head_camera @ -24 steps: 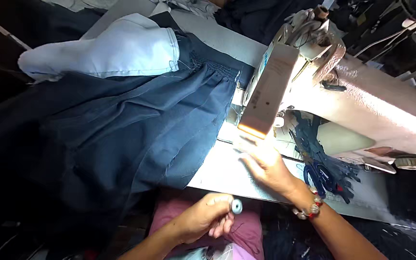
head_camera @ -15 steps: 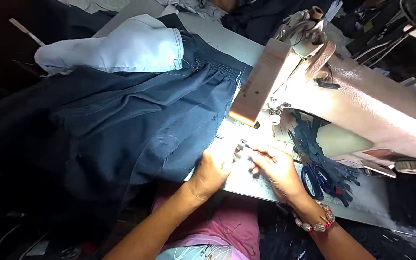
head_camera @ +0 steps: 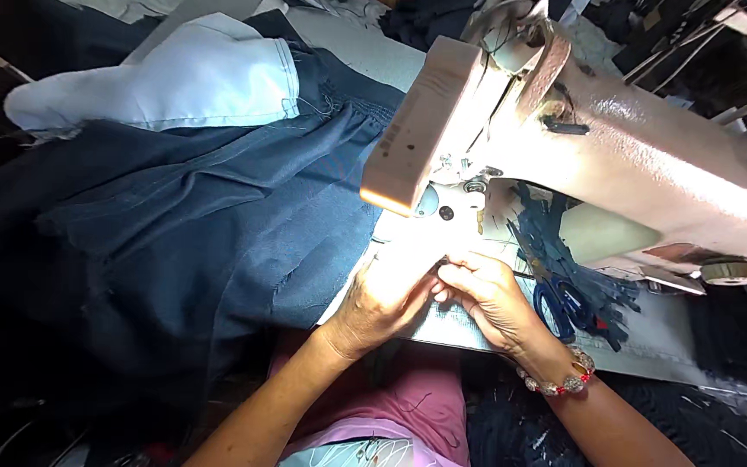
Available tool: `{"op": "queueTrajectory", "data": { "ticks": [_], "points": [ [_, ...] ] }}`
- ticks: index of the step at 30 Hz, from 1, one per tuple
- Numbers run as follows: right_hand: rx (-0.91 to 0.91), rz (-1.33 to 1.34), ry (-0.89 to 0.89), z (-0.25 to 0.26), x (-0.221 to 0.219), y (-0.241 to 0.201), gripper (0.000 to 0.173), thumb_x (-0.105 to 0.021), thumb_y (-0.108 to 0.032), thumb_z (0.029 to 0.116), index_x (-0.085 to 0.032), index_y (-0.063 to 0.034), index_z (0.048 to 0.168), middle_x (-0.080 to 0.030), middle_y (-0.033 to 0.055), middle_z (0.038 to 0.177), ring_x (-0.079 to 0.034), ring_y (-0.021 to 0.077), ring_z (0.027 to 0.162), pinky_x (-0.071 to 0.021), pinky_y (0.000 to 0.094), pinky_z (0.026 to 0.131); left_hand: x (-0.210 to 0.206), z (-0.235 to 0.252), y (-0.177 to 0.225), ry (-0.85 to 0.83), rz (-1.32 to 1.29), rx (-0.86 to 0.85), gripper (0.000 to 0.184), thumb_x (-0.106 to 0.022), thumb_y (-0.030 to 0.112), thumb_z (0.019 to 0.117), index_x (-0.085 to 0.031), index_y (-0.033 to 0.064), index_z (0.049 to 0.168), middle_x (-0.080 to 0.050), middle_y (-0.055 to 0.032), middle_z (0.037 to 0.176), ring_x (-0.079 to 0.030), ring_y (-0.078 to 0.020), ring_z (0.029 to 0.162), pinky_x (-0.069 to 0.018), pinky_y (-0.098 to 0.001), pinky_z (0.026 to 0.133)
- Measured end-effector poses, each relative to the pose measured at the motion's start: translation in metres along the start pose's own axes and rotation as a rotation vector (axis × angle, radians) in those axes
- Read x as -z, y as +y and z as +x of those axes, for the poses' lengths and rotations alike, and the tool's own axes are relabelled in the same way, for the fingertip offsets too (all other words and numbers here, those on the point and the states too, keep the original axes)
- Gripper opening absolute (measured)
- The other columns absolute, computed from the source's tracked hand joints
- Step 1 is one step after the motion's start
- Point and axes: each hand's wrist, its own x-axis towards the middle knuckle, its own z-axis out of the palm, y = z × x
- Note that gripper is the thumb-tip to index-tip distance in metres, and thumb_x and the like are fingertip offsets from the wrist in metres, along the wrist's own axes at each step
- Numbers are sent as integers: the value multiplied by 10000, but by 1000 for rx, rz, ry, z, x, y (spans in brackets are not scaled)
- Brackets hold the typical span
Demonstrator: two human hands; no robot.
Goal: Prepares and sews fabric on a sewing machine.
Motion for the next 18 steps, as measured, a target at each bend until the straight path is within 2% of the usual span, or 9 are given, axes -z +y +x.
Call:
{"op": "queueTrajectory", "data": {
  "ticks": [1, 3, 6, 9, 12, 14, 15, 16, 18],
  "points": [
    [6, -30, -34, 0, 2, 1, 168, -573, 114, 923, -707, 29, 979, -727, 62, 807, -698, 86, 707, -594, 213, 700, 1, 2, -1, -2, 5, -26, 255, -657, 155, 990, -703, 7, 1193, -725, -148, 1209, -655, -231, 1208, -497, -367, 1048],
    [5, -62, -63, 0, 4, 2, 188, -572, 100, 926, -721, 32, 1016, -736, 56, 839, -699, 81, 735, -591, 210, 715, 1, 2, -2, 24, 25, -58, 222, -654, 138, 988, -721, 10, 1157, -750, -142, 1142, -689, -217, 1132, -515, -341, 986],
    [7, -27, 13, -1, 1, 1, 191, -547, 114, 943, -697, 41, 1036, -733, 77, 836, -709, 104, 724, -605, 233, 724, 1, 2, -1, 73, -33, -25, 214, -668, 102, 981, -709, -32, 1142, -740, -169, 1085, -705, -200, 1045, -551, -300, 937],
    [58, -39, 43, -1, 4, 4, 200, -581, 136, 912, -701, 35, 1037, -725, 75, 873, -699, 101, 754, -600, 230, 752, -1, 1, 6, 143, -232, 163, 282, -706, 60, 936, -680, -81, 1179, -741, -165, 1129, -714, -159, 1070, -560, -297, 975],
    [96, -79, 50, 1, 12, 4, 254, -617, 148, 881, -694, 33, 1094, -728, 83, 950, -703, 108, 820, -597, 242, 794, -4, 1, 14, 222, -493, 366, 412, -718, -13, 896, -581, -89, 1277, -718, -98, 1199, -709, -100, 1048, -589, -270, 942],
    [215, -269, 64, 4, 19, 6, 276, -649, 119, 875, -685, 38, 1136, -720, 75, 996, -693, 82, 837, -592, 224, 791, -2, 1, 17, 252, -578, 441, 445, -688, -34, 897, -549, -54, 1319, -716, -34, 1209, -707, -73, 1033, -597, -263, 919],
    [341, -469, 79, 7, 25, 9, 288, -672, 78, 874, -691, 51, 1160, -714, 86, 1022, -681, 68, 840, -583, 210, 781, -2, 0, 18, 255, -595, 462, 440, -671, -22, 910, -542, -32, 1330, -713, -7, 1210, -705, -69, 1035, -601, -267, 909],
    [478, -701, 107, 9, 32, 12, 288, -684, 39, 871, -705, 64, 1157, -703, 121, 1014, -665, 91, 822, -570, 222, 757, -2, -1, 19, 251, -613, 477, 433, -658, 1, 929, -534, -11, 1343, -707, 12, 1216, -707, -75, 1037, -607, -279, 901],
    [624, -1135, 151, 13, 40, 14, 249, -715, -10, 867, -741, 54, 1107, -687, 175, 934, -677, 226, 793, -585, 344, 725, -3, -3, 20, 225, -660, 498, 433, -635, 48, 962, -514, 46, 1377, -694, 46, 1220, -704, -92, 1041, -608, -294, 904]
  ]
}}
